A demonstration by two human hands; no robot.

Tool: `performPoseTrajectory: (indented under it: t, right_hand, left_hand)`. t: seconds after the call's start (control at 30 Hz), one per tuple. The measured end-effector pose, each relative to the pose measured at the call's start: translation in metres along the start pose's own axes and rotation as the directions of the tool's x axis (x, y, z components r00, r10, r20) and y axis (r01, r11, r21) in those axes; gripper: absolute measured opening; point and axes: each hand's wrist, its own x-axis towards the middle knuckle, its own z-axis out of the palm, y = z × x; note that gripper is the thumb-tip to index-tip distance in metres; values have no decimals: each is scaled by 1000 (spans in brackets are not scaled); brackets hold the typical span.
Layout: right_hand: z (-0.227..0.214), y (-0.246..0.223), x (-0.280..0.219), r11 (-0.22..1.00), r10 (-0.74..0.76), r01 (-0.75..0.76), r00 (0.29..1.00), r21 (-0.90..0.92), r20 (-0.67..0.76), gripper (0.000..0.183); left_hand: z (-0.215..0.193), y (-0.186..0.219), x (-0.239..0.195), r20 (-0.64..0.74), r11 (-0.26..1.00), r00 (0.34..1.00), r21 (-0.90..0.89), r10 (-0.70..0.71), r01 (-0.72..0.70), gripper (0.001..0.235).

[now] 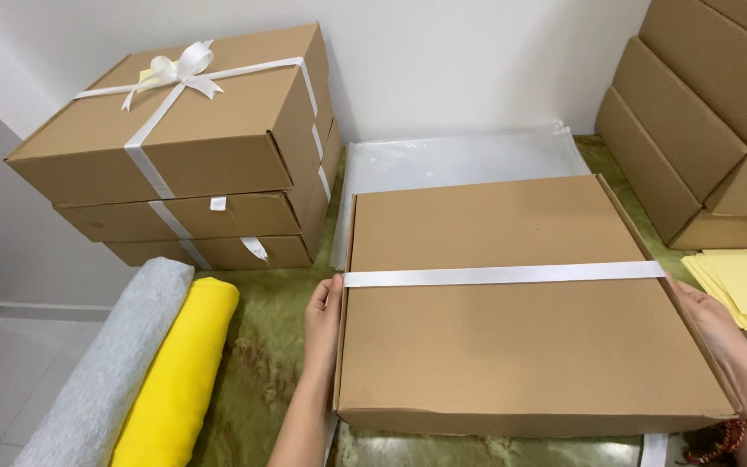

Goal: The person places a yellow rolled item into a cardboard box, closes the lid, and ties a white ribbon around it in a bow. They then pick up a yellow sticky note and a pencil to write on the note.

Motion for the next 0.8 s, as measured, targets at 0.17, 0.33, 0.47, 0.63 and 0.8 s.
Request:
performPoseTrajectory:
  t: [0.17, 0.33, 0.47, 0.63, 0.8]
  right_hand:
    - [-20, 21, 12, 925, -94, 66, 994, -373, -57, 38]
    - [-15, 35, -5, 972, -196, 202, 979, -119, 61, 6]
    - [2, 12, -27, 961, -106, 91, 993, -262, -45, 5]
    - [-13, 27, -7, 957, -108, 105, 994, -272, 5, 6]
    - [-26, 13, -15, 979, -94, 113, 989, -170, 117, 8]
  left_hand:
    - [2, -3, -2, -13, 997, 997, 7, 76, -76, 38]
    - [-1, -26, 11, -1, 993, 993, 12, 118, -118, 36]
    - [-2, -28, 13, -14, 993, 995, 76, 97, -95, 35]
    - [-4, -28, 11, -42, 999, 998, 2, -36, 36, 36]
    - [-19, -46, 24, -56, 984, 984, 48, -168, 171, 47]
